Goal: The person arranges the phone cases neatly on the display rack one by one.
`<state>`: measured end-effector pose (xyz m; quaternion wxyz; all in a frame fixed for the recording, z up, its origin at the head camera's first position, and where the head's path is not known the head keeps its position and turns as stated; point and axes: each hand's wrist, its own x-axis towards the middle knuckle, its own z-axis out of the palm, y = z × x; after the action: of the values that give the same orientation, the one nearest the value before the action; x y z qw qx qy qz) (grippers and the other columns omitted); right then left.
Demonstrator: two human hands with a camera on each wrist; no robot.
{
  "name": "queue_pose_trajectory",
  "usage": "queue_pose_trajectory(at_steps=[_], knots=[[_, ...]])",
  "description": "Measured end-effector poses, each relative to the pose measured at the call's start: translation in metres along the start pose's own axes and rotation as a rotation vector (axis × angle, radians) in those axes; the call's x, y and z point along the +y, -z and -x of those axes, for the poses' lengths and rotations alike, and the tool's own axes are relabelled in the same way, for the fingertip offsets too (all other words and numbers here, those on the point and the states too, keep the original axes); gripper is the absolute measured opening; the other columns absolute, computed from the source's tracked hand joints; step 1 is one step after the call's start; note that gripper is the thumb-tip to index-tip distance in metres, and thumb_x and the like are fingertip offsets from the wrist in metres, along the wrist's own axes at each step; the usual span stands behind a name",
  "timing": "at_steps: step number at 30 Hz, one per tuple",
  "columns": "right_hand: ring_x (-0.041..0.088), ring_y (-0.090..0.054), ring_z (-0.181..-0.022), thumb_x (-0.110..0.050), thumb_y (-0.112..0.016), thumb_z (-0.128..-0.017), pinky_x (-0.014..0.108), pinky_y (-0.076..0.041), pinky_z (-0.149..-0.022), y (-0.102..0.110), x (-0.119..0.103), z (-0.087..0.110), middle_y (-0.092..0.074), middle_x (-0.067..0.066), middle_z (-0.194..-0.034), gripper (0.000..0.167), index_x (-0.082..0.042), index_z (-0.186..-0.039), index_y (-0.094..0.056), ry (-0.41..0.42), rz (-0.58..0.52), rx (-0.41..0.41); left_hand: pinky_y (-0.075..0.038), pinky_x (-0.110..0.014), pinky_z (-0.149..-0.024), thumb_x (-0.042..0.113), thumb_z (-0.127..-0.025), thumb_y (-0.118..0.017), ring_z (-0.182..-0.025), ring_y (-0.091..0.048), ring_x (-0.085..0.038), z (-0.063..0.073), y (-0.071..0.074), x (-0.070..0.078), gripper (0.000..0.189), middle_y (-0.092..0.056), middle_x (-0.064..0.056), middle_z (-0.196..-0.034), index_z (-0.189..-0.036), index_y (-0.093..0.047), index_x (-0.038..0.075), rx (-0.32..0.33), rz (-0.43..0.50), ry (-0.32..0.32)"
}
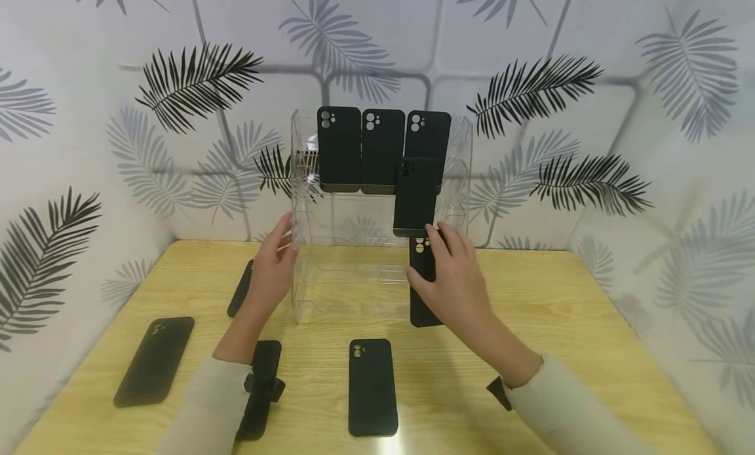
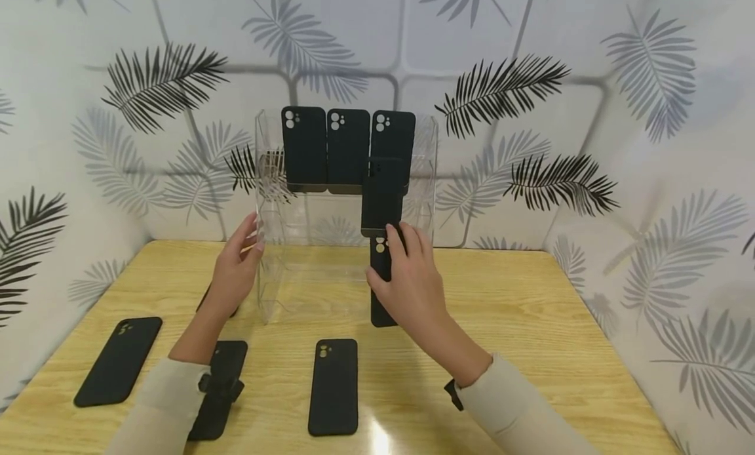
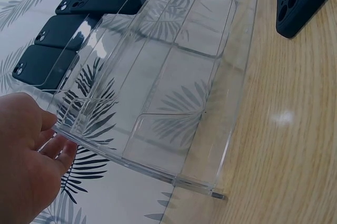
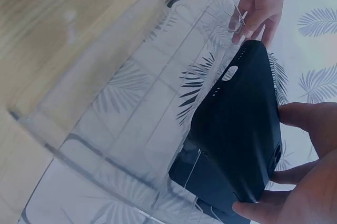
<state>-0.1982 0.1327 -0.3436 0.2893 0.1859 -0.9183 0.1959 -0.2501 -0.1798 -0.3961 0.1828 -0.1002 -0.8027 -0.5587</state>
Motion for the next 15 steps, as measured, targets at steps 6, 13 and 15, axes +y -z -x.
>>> queue_pose_trajectory(at_steps=[6,13,15], knots=[[0.039,-0.039,-0.139,-0.03,-0.076,-0.09,0.053,-0.04,-0.114,-0.014,-0.008,-0.024,-0.044,0.02,-0.15,0.072,-0.001,-0.149,-0.046,0.017,-0.05,0.096,-0.042,-0.05,-0.115,0.009,-0.106,-0.047,-0.141,-0.045,-0.033,0.0,0.0,0.0,0.059,-0.041,-0.012,-0.158,-0.16,-0.03,0.026,0.002,-0.002,0.001],[0.037,-0.035,-0.144,-0.033,-0.074,-0.091,0.051,-0.037,-0.118,-0.028,-0.014,-0.051,-0.041,0.018,-0.154,0.074,-0.003,-0.151,-0.043,-0.019,-0.084,0.159,-0.042,-0.049,-0.115,0.009,-0.107,-0.047,-0.142,-0.044,-0.032,-0.001,-0.001,0.0,0.059,-0.04,-0.011,-0.159,-0.16,-0.03,0.027,-0.002,0.006,0.005],[0.037,-0.034,-0.144,-0.033,-0.074,-0.092,0.05,-0.037,-0.118,-0.03,-0.017,-0.059,-0.041,0.019,-0.153,0.074,-0.003,-0.152,-0.042,-0.012,-0.1,0.185,-0.042,-0.049,-0.115,0.009,-0.106,-0.047,-0.142,-0.044,-0.032,-0.001,-0.001,-0.001,0.059,-0.04,-0.011,-0.158,-0.16,-0.03,0.027,-0.002,0.002,0.007]])
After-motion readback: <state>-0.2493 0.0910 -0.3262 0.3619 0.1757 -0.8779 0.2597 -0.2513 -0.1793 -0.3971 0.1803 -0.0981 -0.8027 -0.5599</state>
